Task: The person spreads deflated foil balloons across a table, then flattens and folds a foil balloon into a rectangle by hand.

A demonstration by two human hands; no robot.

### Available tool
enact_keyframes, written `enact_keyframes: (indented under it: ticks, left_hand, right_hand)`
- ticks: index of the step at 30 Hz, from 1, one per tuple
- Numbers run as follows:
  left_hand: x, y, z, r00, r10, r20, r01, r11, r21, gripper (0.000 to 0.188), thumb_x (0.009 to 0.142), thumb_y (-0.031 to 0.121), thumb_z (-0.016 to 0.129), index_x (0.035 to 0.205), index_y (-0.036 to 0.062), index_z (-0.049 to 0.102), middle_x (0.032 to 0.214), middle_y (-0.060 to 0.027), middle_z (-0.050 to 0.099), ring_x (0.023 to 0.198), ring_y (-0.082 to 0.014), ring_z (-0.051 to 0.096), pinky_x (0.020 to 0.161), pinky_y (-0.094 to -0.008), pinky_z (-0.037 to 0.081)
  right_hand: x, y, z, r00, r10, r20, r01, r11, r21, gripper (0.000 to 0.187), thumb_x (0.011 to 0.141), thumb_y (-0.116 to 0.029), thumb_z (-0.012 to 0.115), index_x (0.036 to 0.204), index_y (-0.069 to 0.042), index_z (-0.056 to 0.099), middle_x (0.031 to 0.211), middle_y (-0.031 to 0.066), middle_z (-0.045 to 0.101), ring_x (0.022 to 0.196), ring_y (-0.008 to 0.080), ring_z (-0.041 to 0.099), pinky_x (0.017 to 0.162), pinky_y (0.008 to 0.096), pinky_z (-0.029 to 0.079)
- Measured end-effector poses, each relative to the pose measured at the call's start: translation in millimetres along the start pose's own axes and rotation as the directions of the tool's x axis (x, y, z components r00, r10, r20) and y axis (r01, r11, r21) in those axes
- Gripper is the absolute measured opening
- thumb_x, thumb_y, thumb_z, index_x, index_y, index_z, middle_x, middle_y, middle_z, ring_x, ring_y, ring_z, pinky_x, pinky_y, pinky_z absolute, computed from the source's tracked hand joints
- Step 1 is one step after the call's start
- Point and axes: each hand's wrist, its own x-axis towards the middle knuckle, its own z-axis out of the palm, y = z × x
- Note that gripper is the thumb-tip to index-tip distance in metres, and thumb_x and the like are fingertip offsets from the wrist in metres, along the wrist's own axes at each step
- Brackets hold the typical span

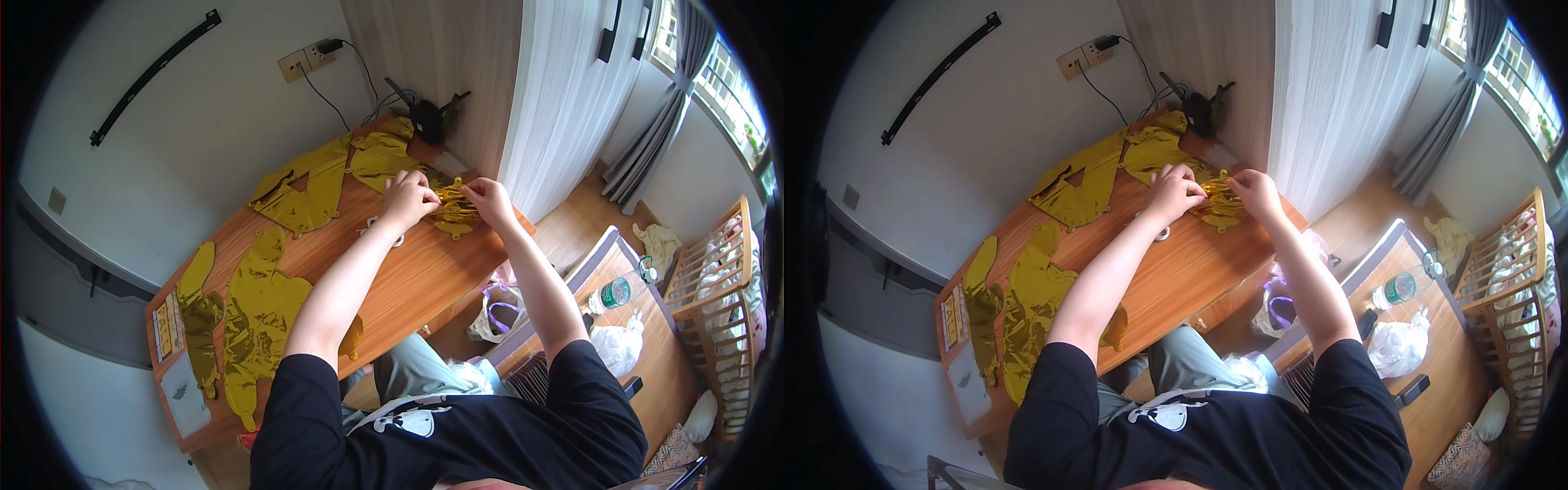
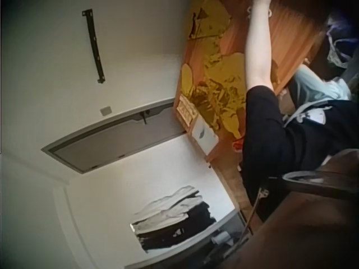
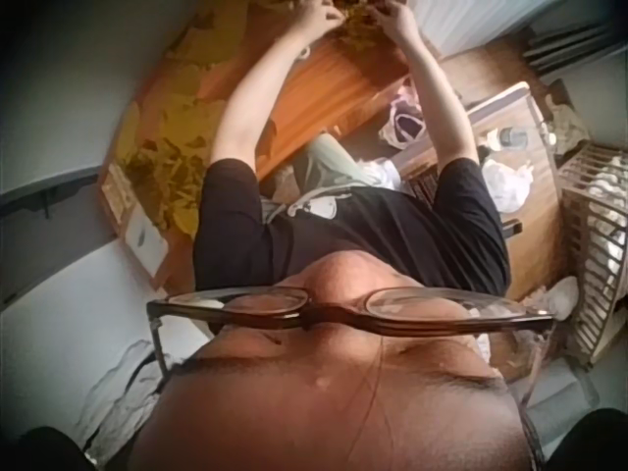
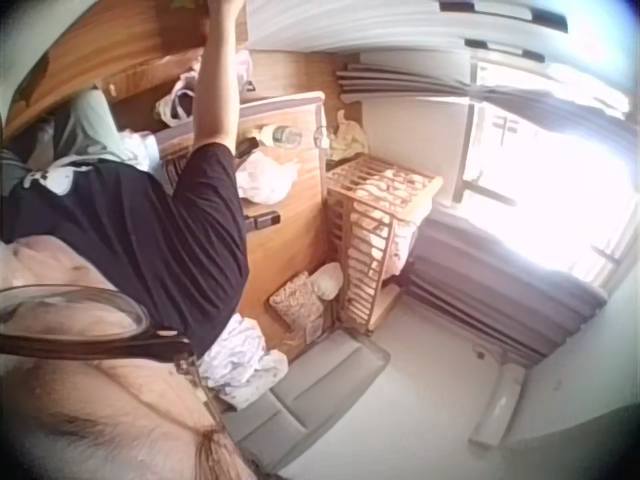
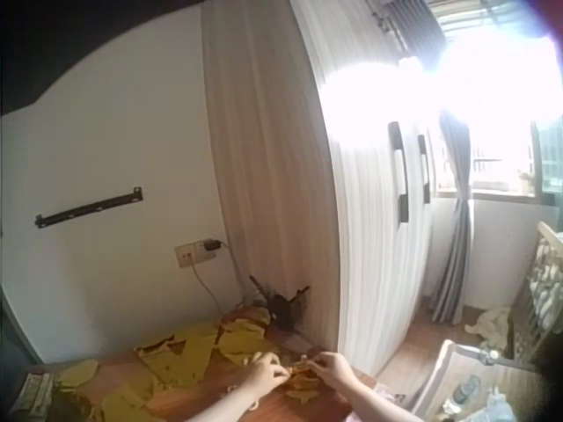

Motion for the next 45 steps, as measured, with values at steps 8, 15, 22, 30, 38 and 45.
enact_keyframes:
  ticks: [8, 15, 22, 30, 38, 45]
  left_hand:
    - [0, -9, -1, 0.983, -0.008, -0.184, -0.002, 0.999, -0.052, 0.019, 0.080, 0.038, 0.085, 0.088, 0.0213, 0.081, 0.105, 0.0025, 0.063, 0.108, -0.0222, 0.056, 0.096, -0.0441, 0.035]
    - [-5, 13, 6, 0.932, 0.357, -0.069, -0.326, 0.904, 0.275, 0.033, 0.084, 0.043, 0.081, 0.098, 0.0147, 0.070, 0.098, -0.0043, 0.068, 0.096, -0.0247, 0.066, 0.086, -0.0414, 0.043]
    - [-5, -2, 2, 1.000, -0.006, -0.018, 0.014, 0.901, 0.434, 0.072, 0.072, 0.074, 0.076, 0.109, 0.0128, 0.074, 0.104, -0.0087, 0.068, 0.103, -0.0269, 0.064, 0.092, -0.0434, 0.044]
    - [6, -8, -3, 0.916, -0.329, 0.230, 0.210, 0.881, 0.423, 0.115, 0.070, 0.096, 0.058, 0.147, 0.0109, 0.054, 0.145, -0.0184, 0.054, 0.136, -0.0371, 0.048, 0.115, -0.0531, 0.032]
    - [-16, -5, -54, 0.964, -0.176, 0.198, 0.228, 0.171, -0.959, 0.109, 0.088, 0.093, 0.029, 0.163, 0.0141, 0.030, 0.159, -0.0180, 0.044, 0.146, -0.0339, 0.043, 0.117, -0.0502, 0.037]
    - [-95, 64, -137, 0.931, 0.214, 0.296, 0.322, -0.099, -0.942, 0.111, 0.092, 0.057, 0.073, 0.167, 0.0134, 0.004, 0.152, -0.0155, 0.053, 0.132, -0.0271, 0.060, 0.107, -0.0441, 0.054]
  right_hand:
    - [-2, 3, 4, 0.951, -0.293, 0.097, 0.254, 0.922, 0.292, 0.046, 0.089, -0.021, 0.081, 0.125, 0.002, 0.065, 0.111, 0.0183, 0.073, 0.105, 0.0246, 0.071, 0.091, 0.0357, 0.056]
    - [31, -27, -16, 0.979, -0.108, 0.171, 0.150, 0.957, -0.250, 0.031, 0.089, -0.022, 0.074, 0.113, -0.002, 0.073, 0.103, 0.0203, 0.075, 0.097, 0.0377, 0.071, 0.086, 0.0423, 0.057]
    - [84, -127, -14, 0.929, -0.366, 0.057, 0.360, 0.855, -0.374, 0.025, 0.094, -0.027, 0.066, 0.109, -0.009, 0.075, 0.099, 0.0188, 0.074, 0.092, 0.0394, 0.071, 0.082, 0.0467, 0.057]
    - [74, -233, -69, 0.738, -0.540, -0.405, 0.422, 0.838, -0.347, 0.019, 0.097, -0.021, 0.070, 0.112, -0.012, 0.075, 0.100, 0.0147, 0.076, 0.091, 0.0320, 0.075, 0.079, 0.0390, 0.058]
    - [-113, -244, -113, 0.308, -0.947, -0.087, 0.725, 0.293, -0.623, 0.023, 0.076, -0.001, 0.078, 0.099, -0.001, 0.075, 0.092, 0.0105, 0.074, 0.082, 0.0281, 0.071, 0.077, 0.0417, 0.056]
    - [-205, -194, -63, 0.014, -0.964, 0.265, 0.986, -0.030, -0.163, 0.016, 0.089, -0.017, 0.073, 0.104, -0.016, 0.077, 0.100, -0.0001, 0.075, 0.091, 0.0175, 0.068, 0.079, 0.0301, 0.053]
